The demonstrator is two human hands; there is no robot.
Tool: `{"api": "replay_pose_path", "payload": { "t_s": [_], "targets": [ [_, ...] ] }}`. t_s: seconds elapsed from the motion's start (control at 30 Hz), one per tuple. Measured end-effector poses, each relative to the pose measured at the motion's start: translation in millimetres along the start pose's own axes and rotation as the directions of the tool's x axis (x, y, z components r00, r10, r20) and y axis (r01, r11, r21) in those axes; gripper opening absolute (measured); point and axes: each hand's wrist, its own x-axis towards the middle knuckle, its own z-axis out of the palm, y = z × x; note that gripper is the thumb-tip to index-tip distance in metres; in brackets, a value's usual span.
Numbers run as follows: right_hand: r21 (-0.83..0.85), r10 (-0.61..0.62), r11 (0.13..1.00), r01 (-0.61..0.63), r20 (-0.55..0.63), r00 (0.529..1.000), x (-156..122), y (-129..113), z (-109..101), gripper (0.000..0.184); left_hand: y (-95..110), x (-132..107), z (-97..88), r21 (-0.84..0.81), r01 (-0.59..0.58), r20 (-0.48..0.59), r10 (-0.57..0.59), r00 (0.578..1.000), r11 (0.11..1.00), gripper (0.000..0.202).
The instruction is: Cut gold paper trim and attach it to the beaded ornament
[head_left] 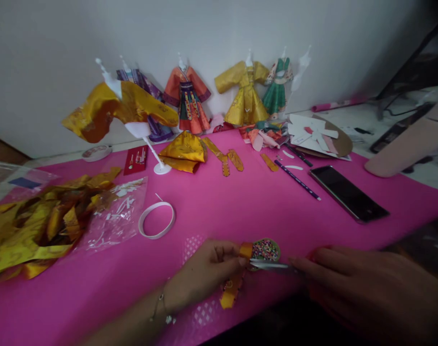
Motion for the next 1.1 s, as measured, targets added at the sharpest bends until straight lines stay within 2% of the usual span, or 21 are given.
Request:
{"api": "replay_pose_path", "payload": {
  "t_s": [0.1,0.2,0.27,0.53,0.7,0.87,1.1],
  "targets": [
    [-0.006,0.01,1.0,-0.01,-0.006,1.0,1,-3,1,0.048,0,0,-0.4,-0.002,-0.001,0.009,0.001,1.0,1.0,0.026],
    [-0.001,-0.031,1.0,0.031,-0.112,0.993,0,-1,5,0.046,0,1,-0.3,-0.012,0.001,0.024,-0.001,1.0,1.0,0.026],
    [-0.025,-0.026,0.999,0.023,-0.135,0.99,0,1,8,0.046,1,1,0.3,-0.02,0.009,0.027,-0.008,1.0,1.0,0.025],
    [-0.016,-0.044,0.999,0.043,-0.064,0.997,0,4,7,0.049,5,1,2.8,-0.005,0.012,0.022,-0.011,1.0,1.0,0.021],
    [-0.051,-0.072,0.996,0.07,-0.048,0.996,-4,3,9,0.052,4,1,2.5,0.01,0.005,0.025,-0.005,1.0,1.0,0.026],
    [0.006,-0.105,0.994,0.105,-0.046,0.993,-6,6,11,0.052,4,1,1.5,0.019,0.002,0.028,-0.003,1.0,1.0,0.031],
    [-0.062,-0.174,0.983,0.174,-0.009,0.985,-4,10,12,0.052,4,-1,1.2,0.044,0.01,0.03,-0.011,0.999,0.999,0.033]
  ]
}}
